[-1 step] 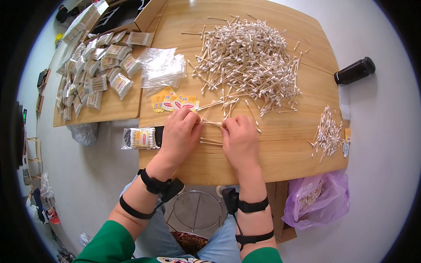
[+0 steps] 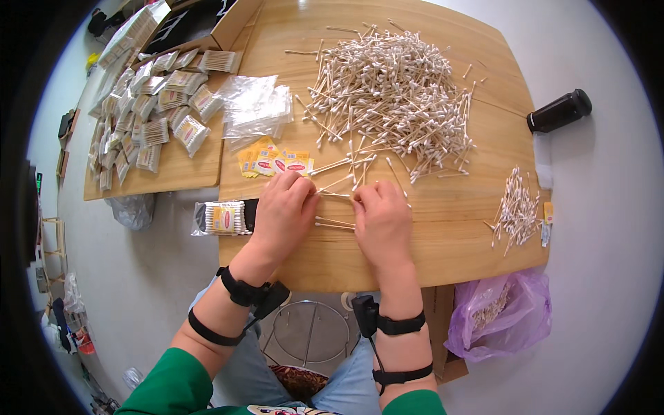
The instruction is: The recorder counts a specific number of cotton swabs, aligns them, and inserts them into plastic packaging bags.
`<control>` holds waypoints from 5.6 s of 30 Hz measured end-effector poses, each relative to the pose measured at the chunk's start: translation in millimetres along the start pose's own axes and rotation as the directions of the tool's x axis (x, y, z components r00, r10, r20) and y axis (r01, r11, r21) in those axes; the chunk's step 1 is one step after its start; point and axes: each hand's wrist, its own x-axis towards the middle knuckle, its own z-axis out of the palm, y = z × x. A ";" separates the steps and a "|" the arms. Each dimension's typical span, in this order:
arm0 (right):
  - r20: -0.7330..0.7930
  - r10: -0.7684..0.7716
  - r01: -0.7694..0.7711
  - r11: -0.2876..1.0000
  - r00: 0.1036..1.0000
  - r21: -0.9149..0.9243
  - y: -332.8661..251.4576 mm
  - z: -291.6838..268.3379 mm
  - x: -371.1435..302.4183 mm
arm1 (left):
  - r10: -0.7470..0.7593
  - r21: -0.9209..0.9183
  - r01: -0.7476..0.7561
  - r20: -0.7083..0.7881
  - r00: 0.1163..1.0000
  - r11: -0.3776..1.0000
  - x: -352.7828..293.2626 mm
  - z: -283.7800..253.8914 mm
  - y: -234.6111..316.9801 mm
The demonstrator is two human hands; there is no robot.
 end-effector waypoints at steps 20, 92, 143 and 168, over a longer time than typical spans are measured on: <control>-0.054 0.047 -0.050 0.997 0.997 -0.053 17.8 -17.5 -4.9 | -0.027 -0.171 0.044 0.099 0.995 0.984 -6.3 -7.2 11.9; 0.105 0.040 -0.022 0.987 0.994 -0.160 -8.6 3.6 22.9 | 0.069 -0.193 -0.066 0.008 0.998 0.979 10.8 -3.8 12.3; -0.020 0.468 -0.281 0.564 0.884 0.777 9.1 0.9 8.7 | -0.139 -0.517 0.145 0.051 0.989 0.844 33.8 32.3 50.5; 0.238 0.486 -0.176 -0.169 0.841 0.970 45.2 -31.8 10.3 | -0.023 -0.001 0.023 -0.003 1.000 1.000 39.7 25.1 13.7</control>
